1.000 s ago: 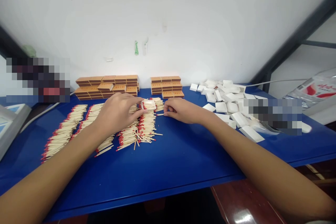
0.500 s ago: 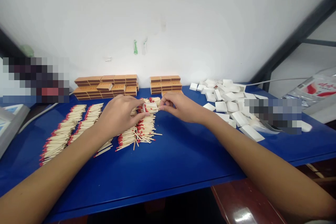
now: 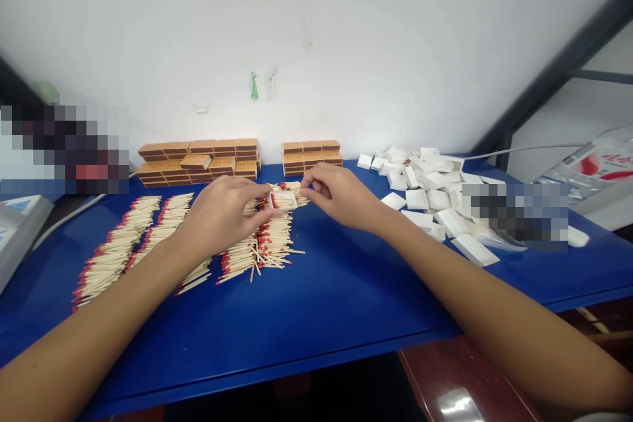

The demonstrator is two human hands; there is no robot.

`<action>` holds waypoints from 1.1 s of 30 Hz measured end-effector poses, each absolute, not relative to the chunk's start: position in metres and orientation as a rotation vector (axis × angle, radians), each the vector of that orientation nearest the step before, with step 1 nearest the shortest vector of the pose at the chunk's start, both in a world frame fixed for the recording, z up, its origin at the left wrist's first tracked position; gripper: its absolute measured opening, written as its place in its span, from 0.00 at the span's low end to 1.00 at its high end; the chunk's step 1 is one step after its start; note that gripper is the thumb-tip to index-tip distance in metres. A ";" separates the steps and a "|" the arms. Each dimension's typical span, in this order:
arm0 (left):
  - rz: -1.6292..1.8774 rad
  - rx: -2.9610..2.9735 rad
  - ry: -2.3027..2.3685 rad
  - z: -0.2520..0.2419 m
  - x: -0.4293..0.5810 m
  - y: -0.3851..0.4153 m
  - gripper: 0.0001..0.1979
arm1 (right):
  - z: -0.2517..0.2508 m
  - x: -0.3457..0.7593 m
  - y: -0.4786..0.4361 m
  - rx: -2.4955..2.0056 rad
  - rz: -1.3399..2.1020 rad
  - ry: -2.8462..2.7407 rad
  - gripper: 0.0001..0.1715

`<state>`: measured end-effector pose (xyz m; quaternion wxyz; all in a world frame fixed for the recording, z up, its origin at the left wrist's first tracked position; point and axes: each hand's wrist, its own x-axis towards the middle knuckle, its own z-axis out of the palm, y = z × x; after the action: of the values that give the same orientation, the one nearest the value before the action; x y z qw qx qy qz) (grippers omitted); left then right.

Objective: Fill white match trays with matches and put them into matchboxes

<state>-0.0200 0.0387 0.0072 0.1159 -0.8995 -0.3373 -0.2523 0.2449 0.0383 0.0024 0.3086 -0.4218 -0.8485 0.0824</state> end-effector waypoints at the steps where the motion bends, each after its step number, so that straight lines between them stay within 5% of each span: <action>1: -0.732 -2.620 -1.003 0.008 -0.021 0.040 0.23 | 0.000 0.247 0.041 -1.140 0.186 -2.241 0.03; 21: -0.652 -2.573 -1.084 0.015 -0.021 0.039 0.29 | -0.011 0.254 0.050 -1.311 0.348 -2.479 0.05; 33: -0.669 -2.644 -1.040 0.007 -0.019 0.039 0.22 | 0.007 0.251 0.040 -1.133 0.323 -2.332 0.05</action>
<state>-0.0191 0.0394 0.0070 0.1112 -0.9003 -0.3539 -0.2278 0.2507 0.0396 0.0067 0.2615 -0.4186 -0.8615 0.1195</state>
